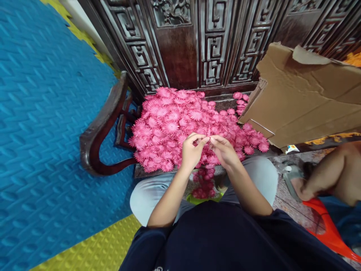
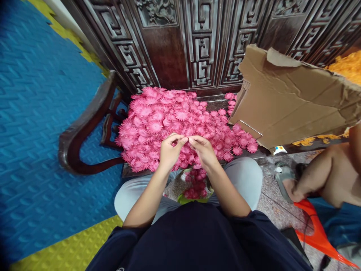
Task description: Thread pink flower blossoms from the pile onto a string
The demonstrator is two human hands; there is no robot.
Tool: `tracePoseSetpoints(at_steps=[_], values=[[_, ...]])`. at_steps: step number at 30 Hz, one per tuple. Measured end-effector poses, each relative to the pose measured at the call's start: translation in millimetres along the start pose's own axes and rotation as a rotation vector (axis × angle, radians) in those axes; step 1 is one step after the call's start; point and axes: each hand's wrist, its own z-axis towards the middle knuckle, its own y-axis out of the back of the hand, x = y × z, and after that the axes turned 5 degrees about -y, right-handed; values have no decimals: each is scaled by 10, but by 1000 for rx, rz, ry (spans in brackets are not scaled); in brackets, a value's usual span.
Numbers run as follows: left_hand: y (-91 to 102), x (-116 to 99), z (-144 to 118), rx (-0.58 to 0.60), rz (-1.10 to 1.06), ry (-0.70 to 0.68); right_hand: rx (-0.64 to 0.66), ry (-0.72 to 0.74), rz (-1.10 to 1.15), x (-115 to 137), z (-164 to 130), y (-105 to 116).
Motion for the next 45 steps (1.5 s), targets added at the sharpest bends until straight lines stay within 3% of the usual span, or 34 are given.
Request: tracePoseSetpoints(at_steps=[11, 20, 25, 28, 31, 34, 37, 41, 45], values=[[36, -4, -9, 95, 7, -38, 35, -173, 120, 148, -17, 2], [81, -23, -50, -34, 86, -98, 50, -236, 180, 142, -19, -35], [24, -9, -101, -78, 27, -82, 29, -237, 279, 126, -35, -122], [100, 25, -74, -219, -79, -13, -45, -191, 295, 170, 1, -38], [320, 14, 28, -497, -174, -9, -207, 36, 256, 277, 53, 178], [537, -36, 141, -596, -76, -72, -266, 174, 152, 370, 75, 347], [588, -58, 200, -569, -3, -88, -223, 126, 132, 381, 54, 321], [484, -34, 206, -531, 83, -102, -158, 23, 104, 313, 19, 131], [405, -64, 172, -386, 45, -93, -146, 73, 41, 268, -8, 19]])
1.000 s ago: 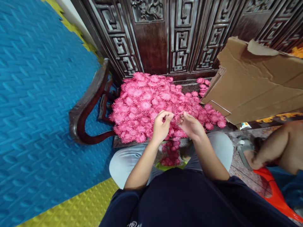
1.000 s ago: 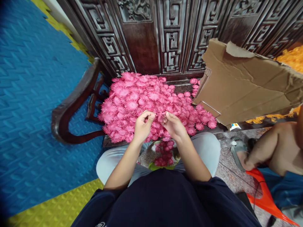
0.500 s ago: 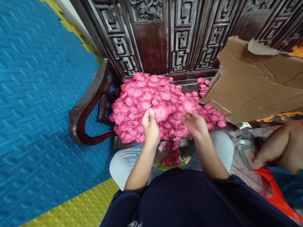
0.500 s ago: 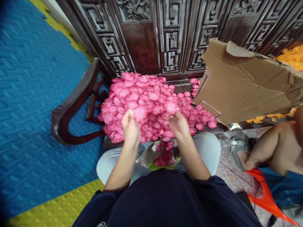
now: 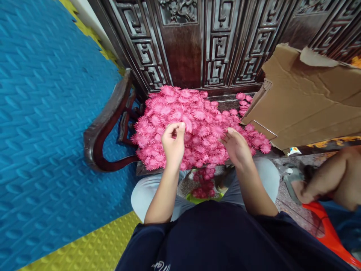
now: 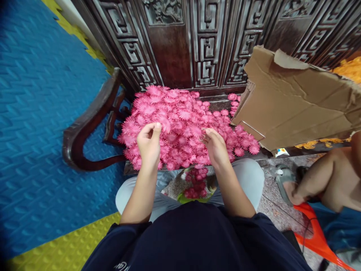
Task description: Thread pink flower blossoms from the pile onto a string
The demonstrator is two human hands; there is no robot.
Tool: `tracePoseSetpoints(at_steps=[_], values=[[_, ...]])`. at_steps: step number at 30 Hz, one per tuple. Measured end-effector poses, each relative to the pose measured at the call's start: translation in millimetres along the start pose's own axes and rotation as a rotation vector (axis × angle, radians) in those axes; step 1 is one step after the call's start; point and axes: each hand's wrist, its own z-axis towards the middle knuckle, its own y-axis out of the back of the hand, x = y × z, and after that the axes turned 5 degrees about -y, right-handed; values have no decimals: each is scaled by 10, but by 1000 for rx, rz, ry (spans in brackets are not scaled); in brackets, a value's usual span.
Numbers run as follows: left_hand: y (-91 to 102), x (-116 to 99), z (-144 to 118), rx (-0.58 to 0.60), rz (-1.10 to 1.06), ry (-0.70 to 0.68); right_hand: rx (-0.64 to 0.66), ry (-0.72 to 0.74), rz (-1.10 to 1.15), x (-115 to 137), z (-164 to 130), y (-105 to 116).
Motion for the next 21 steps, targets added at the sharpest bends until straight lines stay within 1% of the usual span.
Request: tracePoseSetpoints(at_steps=[2, 5, 8, 10, 14, 17, 19, 21], values=[[-8, -43, -40, 60, -23, 5, 48, 105, -88, 1, -42, -32], [-11, -113, -113, 97, -30, 7, 176, 224, -288, 22, -138, -95], [-4, -178, -176, 155, -1, -8, 307, 214, -425, 43, -226, -173], [8, -223, -203, 192, 15, -14, 344, 203, -473, 46, -257, -223], [27, -305, -242, 303, 12, -2, 265, 255, -512, 17, -273, -299], [22, -340, -272, 389, -55, 43, 193, 252, -508, -17, -280, -324], [12, -349, -290, 419, -122, 92, 135, 249, -499, -28, -286, -324], [4, -352, -303, 433, -168, 123, 108, 252, -504, -26, -289, -312]])
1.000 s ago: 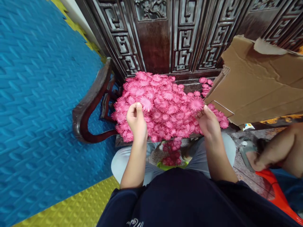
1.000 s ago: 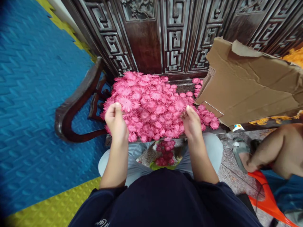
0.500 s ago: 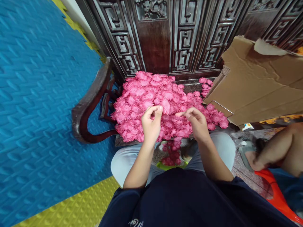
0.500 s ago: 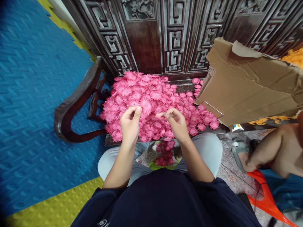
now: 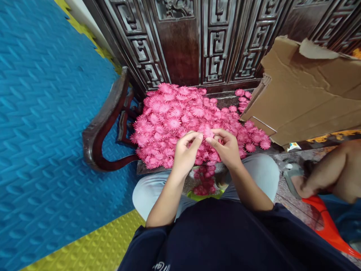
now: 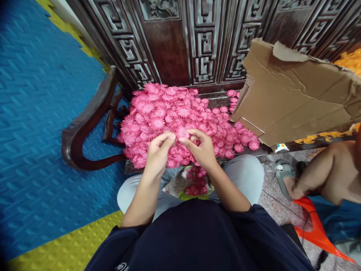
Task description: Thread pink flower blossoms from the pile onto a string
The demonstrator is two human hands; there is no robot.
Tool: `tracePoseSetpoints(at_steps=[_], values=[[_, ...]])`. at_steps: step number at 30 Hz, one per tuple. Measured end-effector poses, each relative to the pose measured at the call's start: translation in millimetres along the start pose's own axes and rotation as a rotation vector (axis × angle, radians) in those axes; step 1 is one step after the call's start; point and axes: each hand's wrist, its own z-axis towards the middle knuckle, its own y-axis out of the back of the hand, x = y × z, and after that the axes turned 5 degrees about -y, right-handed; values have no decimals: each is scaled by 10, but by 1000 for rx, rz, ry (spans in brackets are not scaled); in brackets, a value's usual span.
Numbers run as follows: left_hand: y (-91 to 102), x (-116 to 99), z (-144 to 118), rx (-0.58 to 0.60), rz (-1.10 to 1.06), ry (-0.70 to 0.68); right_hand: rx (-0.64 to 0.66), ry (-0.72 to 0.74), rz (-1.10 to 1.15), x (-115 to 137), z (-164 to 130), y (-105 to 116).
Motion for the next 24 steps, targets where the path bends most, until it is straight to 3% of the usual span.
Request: tracePoseSetpoints(at_steps=[13, 18, 24], values=[[-25, 74, -2, -11, 16, 27, -35, -3, -47, -38, 28, 51], [-41, 103, 6, -42, -71, 119, -95, -34, -81, -47, 25, 39], [-43, 100, 17, -126, -286, 236, -154, 120, -85, -59, -44, -3]])
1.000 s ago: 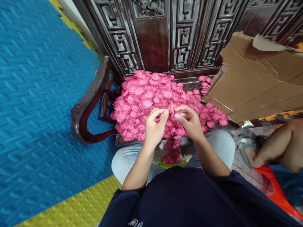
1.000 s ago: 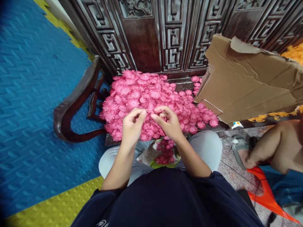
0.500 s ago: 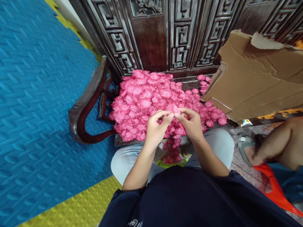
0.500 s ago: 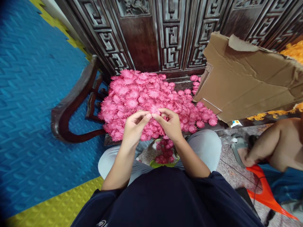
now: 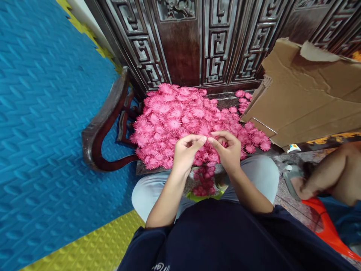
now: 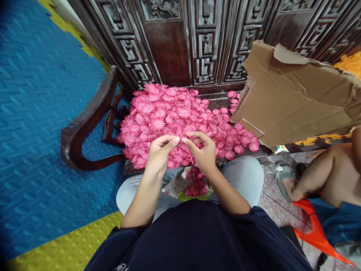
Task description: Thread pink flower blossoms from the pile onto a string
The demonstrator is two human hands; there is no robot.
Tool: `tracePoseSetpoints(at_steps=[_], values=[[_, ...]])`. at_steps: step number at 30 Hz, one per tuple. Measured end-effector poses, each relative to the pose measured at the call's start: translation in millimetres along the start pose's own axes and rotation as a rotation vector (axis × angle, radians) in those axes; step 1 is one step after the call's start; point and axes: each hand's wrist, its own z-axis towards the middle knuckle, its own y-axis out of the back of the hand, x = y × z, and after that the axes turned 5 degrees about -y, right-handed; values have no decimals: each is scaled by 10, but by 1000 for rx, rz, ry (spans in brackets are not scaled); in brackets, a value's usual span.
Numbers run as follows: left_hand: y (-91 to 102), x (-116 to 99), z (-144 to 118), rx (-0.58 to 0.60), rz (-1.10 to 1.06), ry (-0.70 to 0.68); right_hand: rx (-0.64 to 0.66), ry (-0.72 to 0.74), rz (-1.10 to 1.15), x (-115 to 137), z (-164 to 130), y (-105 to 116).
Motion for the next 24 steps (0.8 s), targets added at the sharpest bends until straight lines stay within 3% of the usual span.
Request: tracePoseSetpoints(at_steps=[5, 13, 15, 17, 21, 23, 24], values=[[27, -26, 8, 94, -119, 59, 57, 51, -12, 18, -27, 6], [60, -24, -19, 75, -166, 113, 117, -56, 86, -18, 20, 28], [100, -46, 23, 0, -163, 59, 100, -109, 141, -47, 50, 31], [183, -72, 156, -129, -104, -81, 70, -169, 217, -76, 87, 38], [465, -52, 667, -542, 334, -500, 10, -252, 317, -124, 164, 58], [582, 2, 881, -554, 546, -476, -3, -259, 321, -149, 191, 63], [610, 29, 933, -488, 620, -431, -3, -259, 316, -162, 201, 62]])
